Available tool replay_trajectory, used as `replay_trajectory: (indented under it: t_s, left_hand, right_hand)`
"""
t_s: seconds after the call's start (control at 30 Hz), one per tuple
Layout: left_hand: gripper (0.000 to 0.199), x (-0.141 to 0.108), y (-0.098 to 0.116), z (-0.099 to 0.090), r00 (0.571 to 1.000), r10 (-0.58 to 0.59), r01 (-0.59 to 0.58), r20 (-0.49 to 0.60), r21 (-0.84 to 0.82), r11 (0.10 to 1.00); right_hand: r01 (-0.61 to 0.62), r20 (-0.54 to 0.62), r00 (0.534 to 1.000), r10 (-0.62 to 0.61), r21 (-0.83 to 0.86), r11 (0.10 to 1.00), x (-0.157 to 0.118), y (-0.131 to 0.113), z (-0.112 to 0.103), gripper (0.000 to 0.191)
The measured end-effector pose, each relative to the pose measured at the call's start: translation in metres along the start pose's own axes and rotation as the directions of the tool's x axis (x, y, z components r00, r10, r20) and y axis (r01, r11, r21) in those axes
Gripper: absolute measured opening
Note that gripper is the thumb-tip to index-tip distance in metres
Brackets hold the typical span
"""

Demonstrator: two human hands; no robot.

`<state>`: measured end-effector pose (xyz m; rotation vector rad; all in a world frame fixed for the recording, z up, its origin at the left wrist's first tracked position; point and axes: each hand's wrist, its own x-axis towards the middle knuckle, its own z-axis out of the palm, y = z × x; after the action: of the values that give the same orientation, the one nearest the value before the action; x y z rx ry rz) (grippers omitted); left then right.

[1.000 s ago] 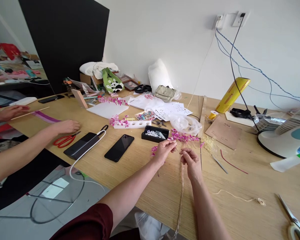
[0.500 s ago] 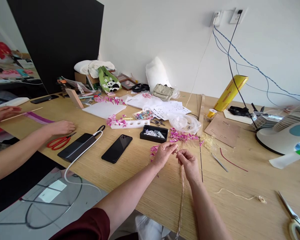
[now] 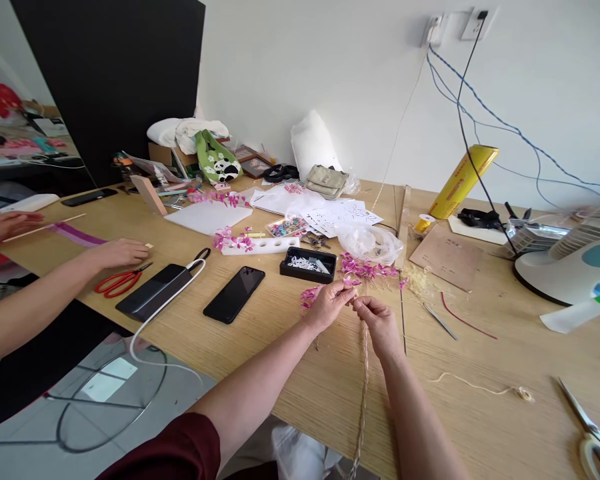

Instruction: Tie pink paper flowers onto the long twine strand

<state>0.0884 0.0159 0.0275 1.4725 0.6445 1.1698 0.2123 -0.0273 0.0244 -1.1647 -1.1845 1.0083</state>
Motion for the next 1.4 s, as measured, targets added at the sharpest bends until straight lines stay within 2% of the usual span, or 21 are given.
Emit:
replay_trajectory:
  t_s: [0.13, 0.23, 0.4, 0.53, 0.67, 0.83, 0.97, 1.07, 1.13, 1.2, 1.3, 1.4]
  left_hand:
    - [0.028, 0.0, -0.001, 0.0, 0.998, -0.037, 0.045, 0.05, -0.181, 0.982]
    - [0.026, 0.0, -0.003, 0.001, 0.994, -0.083, 0.102, 0.066, -0.381, 0.919]
    - [0.028, 0.002, -0.006, 0.002, 0.994, -0.105, 0.088, -0.007, -0.497, 0.863]
    - [0.027, 0.001, -0.004, 0.003, 0.993, -0.1, 0.058, -0.061, -0.49, 0.87]
    - [0.026, -0.002, -0.001, 0.005, 0.996, -0.083, 0.059, -0.04, -0.423, 0.904]
    - [0.028, -0.003, 0.003, 0.004, 0.999, -0.033, 0.027, -0.03, -0.181, 0.983]
    - [0.028, -0.002, 0.003, 0.003, 0.997, -0.036, 0.023, -0.068, -0.176, 0.984]
    - [0.027, -0.001, 0.001, 0.003, 0.991, -0.031, 0.004, -0.13, -0.197, 0.98]
    - [0.028, -0.001, 0.001, 0.003, 0.984, -0.035, -0.003, -0.173, -0.21, 0.978]
    - [0.028, -0.001, 0.001, 0.004, 0.98, -0.042, -0.001, -0.194, -0.216, 0.976]
    - [0.027, -0.002, 0.002, 0.006, 0.981, -0.052, 0.006, -0.189, -0.234, 0.972]
    - [0.027, -0.003, 0.0, 0.007, 0.981, -0.066, 0.019, -0.18, -0.249, 0.968]
  right_hand:
    - [-0.082, 0.084, 0.994, 0.071, 0.129, 0.988, 0.0, -0.002, 0.0, 0.023]
    - [-0.155, 0.132, 0.983, 0.128, 0.218, 0.964, -0.001, -0.003, 0.0, 0.025]
    - [-0.101, 0.15, 0.986, 0.07, 0.214, 0.972, -0.002, -0.002, 0.001, 0.022]
    - [-0.034, 0.089, 0.996, 0.024, 0.112, 0.993, -0.002, 0.0, 0.003, 0.017]
    - [-0.02, 0.056, 0.998, 0.017, 0.065, 0.998, -0.002, 0.001, 0.003, 0.019]
    - [-0.084, 0.086, 0.994, 0.072, 0.146, 0.986, -0.002, 0.001, 0.002, 0.019]
    - [-0.138, 0.091, 0.988, 0.123, 0.182, 0.974, -0.002, 0.001, 0.001, 0.022]
    - [-0.083, -0.02, 0.996, 0.085, 0.082, 0.993, -0.002, 0.002, 0.002, 0.02]
    - [0.007, -0.11, 0.994, -0.014, -0.063, 0.998, -0.003, 0.003, 0.004, 0.018]
    - [0.103, -0.158, 0.977, -0.143, -0.236, 0.966, -0.003, 0.005, 0.006, 0.018]
    - [0.197, -0.154, 0.947, -0.281, -0.413, 0.889, -0.004, 0.006, 0.009, 0.019]
    - [0.236, -0.127, 0.936, -0.328, -0.464, 0.854, -0.005, 0.005, 0.011, 0.016]
